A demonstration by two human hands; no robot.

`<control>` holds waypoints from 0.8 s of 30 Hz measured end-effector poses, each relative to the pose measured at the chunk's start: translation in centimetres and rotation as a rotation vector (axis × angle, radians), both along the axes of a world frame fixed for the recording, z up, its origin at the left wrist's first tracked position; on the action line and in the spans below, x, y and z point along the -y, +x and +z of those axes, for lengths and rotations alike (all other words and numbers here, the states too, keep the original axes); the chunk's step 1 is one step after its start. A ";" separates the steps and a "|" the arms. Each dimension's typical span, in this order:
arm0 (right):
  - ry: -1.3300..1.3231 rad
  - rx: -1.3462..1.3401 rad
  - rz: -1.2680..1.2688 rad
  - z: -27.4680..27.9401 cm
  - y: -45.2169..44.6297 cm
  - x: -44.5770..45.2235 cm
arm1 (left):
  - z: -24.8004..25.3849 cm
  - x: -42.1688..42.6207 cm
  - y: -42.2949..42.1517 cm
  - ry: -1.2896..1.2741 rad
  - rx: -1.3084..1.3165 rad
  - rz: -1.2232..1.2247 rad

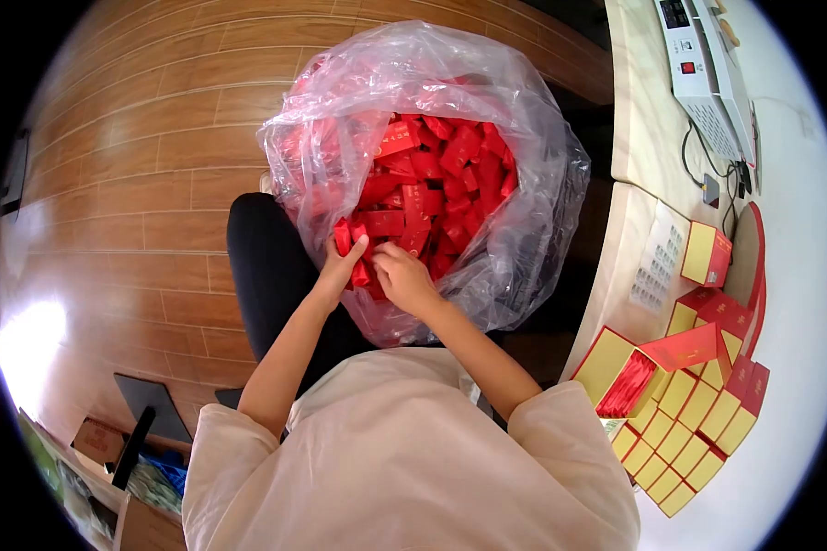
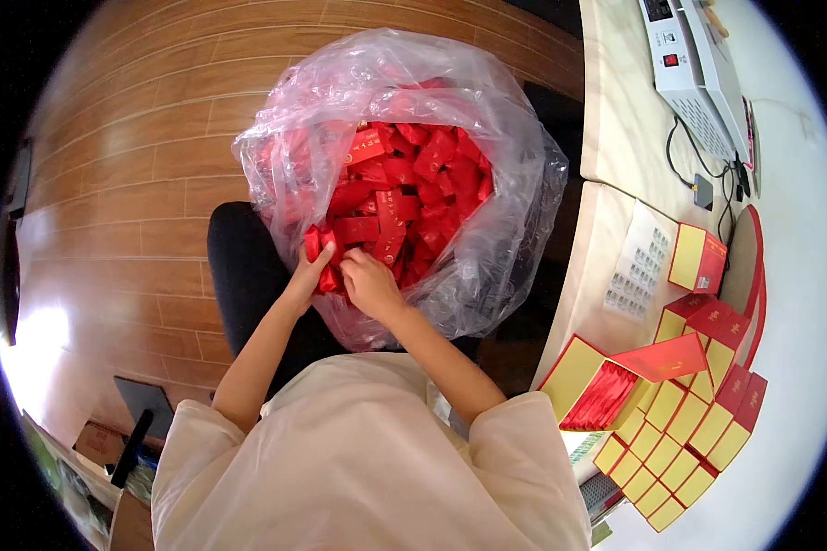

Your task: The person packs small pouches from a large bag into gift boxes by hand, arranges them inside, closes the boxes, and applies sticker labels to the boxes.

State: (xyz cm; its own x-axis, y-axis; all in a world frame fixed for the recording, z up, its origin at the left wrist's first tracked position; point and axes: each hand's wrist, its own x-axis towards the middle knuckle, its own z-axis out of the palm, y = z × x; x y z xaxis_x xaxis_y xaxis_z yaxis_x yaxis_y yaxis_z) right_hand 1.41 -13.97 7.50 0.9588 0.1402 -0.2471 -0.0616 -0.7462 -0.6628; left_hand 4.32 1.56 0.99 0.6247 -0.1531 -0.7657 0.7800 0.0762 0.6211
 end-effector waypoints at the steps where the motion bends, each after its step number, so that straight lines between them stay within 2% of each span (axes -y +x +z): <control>1: 0.097 -0.003 0.015 0.0 0.0 -0.1 | 0.0 0.0 0.0 0.000 0.000 -0.001; 3: 0.199 -0.009 0.032 -0.5 0.3 0.1 | 0.2 -0.1 0.0 0.005 -0.025 -0.006; 4: 0.332 -0.121 0.022 -1.2 1.1 0.6 | 1.5 -0.2 0.5 0.009 -0.026 -0.004; 6: 0.510 -0.296 -0.026 -2.2 3.1 2.0 | 3.9 -0.2 1.3 -0.183 -0.131 0.029; 7: 0.435 -0.267 -0.170 -2.1 4.1 1.6 | 4.0 0.0 1.2 -0.182 -0.132 0.034; 8: 0.311 -0.021 -0.127 -4.0 5.2 1.9 | 4.1 0.1 1.1 -0.197 -0.129 0.016; 10: -0.045 0.046 -0.255 -4.8 7.4 1.5 | 3.8 0.4 0.9 -0.200 -0.121 0.010; 11: -0.123 0.092 -0.263 -5.6 8.5 1.6 | 3.6 0.5 0.9 -0.199 -0.122 0.013; 13: -0.214 -0.029 -0.217 -6.9 9.9 1.7 | 3.5 0.5 1.0 -0.209 -0.114 0.022; 14: -0.208 -0.028 -0.211 -7.4 10.1 1.6 | 3.5 0.4 1.0 -0.203 -0.112 0.029; 16: -0.376 -0.007 -0.144 -7.9 10.5 1.7 | 3.6 0.3 1.0 -0.174 -0.145 -0.009; 20: -0.233 0.127 -0.117 -6.4 8.6 2.4 | 0.0 0.0 0.0 -0.130 -0.060 -0.001; 22: -0.124 0.114 -0.305 -5.0 7.2 3.1 | 1.0 0.3 0.3 -0.158 -0.029 0.000; 24: -0.129 0.158 -0.377 -3.5 5.6 4.1 | 3.1 0.3 0.6 -0.204 -0.037 -0.040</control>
State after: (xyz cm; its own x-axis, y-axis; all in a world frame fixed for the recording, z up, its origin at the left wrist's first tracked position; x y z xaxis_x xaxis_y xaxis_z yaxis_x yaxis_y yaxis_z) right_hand 7.02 -18.10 4.05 0.9644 -0.2502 -0.0856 -0.2516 -0.7683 -0.5886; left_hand 4.96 1.29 4.05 0.5867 -0.3316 -0.7388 0.8072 0.1660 0.5665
